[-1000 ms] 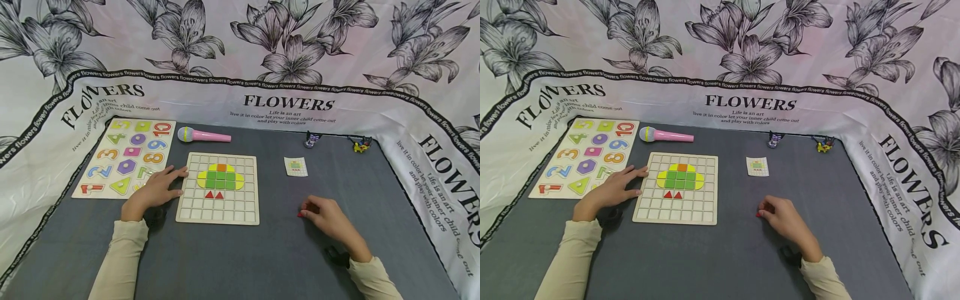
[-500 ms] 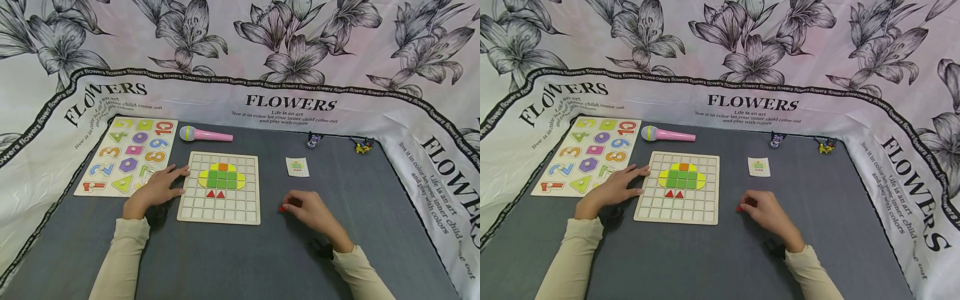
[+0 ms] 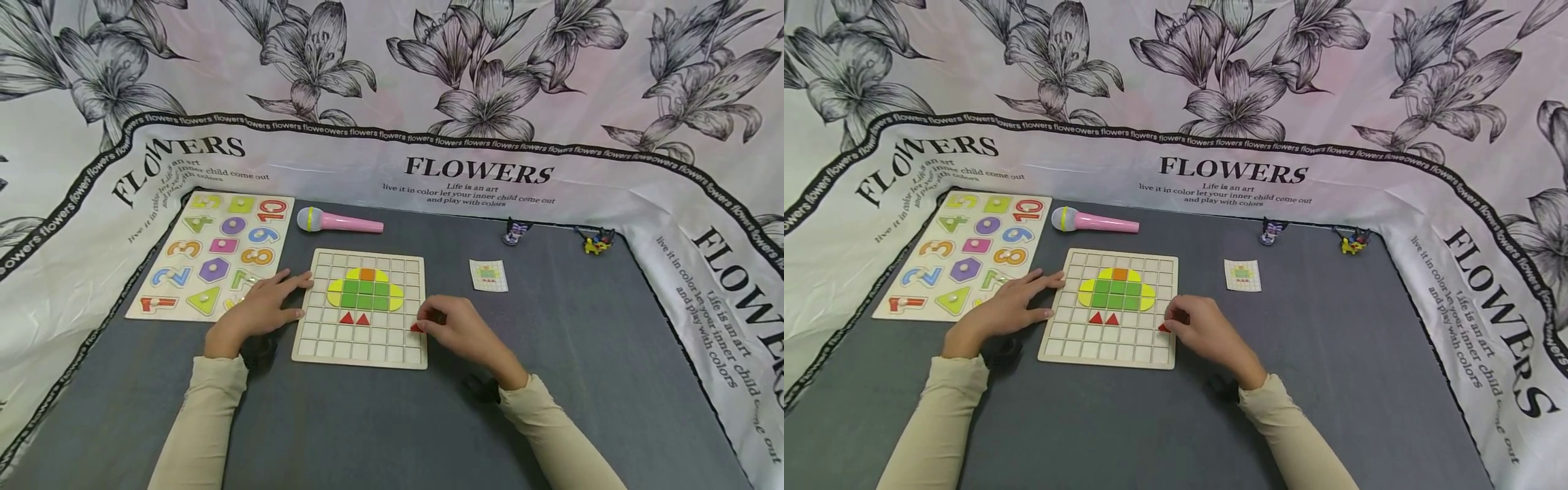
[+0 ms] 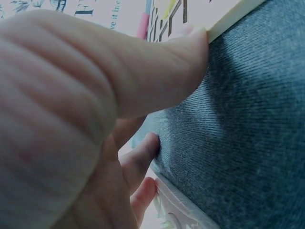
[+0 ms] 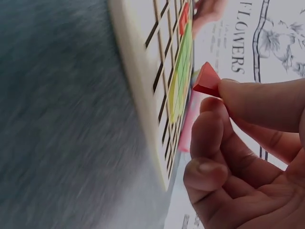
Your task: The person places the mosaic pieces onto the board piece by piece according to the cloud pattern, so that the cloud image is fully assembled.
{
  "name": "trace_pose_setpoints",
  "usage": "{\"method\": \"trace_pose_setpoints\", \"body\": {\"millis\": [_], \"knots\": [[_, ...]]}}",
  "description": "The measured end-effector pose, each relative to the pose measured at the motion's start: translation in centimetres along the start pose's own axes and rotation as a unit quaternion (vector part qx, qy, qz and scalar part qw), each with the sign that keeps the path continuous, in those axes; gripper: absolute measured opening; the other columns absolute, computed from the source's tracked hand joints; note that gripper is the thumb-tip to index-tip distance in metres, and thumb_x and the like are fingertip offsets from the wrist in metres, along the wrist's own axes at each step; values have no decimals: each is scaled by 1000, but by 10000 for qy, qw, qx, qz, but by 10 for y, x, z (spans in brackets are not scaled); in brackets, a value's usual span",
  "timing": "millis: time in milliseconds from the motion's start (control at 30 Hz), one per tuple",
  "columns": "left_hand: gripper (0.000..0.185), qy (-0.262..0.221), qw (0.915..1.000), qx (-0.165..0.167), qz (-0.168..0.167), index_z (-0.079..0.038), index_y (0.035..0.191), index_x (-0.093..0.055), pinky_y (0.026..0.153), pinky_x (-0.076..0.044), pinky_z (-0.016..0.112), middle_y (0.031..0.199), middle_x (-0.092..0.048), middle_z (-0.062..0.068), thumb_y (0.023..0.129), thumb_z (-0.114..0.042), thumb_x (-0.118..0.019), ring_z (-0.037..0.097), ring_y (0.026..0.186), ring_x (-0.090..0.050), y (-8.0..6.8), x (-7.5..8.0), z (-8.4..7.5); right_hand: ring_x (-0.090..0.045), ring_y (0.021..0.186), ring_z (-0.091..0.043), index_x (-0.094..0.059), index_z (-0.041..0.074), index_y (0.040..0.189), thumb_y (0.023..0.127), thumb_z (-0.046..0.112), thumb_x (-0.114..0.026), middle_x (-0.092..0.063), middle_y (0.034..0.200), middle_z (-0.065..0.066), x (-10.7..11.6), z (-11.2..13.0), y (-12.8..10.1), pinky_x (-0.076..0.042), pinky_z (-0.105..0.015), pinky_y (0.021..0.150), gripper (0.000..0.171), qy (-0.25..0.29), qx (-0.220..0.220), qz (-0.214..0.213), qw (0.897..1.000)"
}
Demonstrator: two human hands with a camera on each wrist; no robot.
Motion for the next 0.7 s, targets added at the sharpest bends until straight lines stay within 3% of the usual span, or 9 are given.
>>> {"method": "trace_pose_setpoints", "body": {"millis": [300, 700], "knots": [[63, -22, 10000, -8, -26, -5, 159, -49, 123, -13, 72, 169, -37, 22, 103, -17, -74, 51, 159, -17, 0, 1, 0, -56, 72, -10, -72, 9, 89, 97, 2, -77, -65, 81, 5, -21, 14, 29, -50, -29, 65, 12, -202, 305, 145, 9992], [62, -63, 9999, -9, -78, -5, 158, -51, 123, -13, 72, 168, -38, 21, 102, -18, -74, 52, 158, -18, -2, 1, -3, -54, 71, -12, -74, 7, 87, 97, 1, -75, -63, 77, 5, -49, 27, 54, -48, -27, 67, 12, -828, 304, 550, 9946]]}}
Point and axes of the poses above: each hand's wrist, its own y-axis towards the middle knuckle, its own x-axis out of the back of the hand, z = x × y, the point moved 10 cm from there along y, towards the middle knuckle
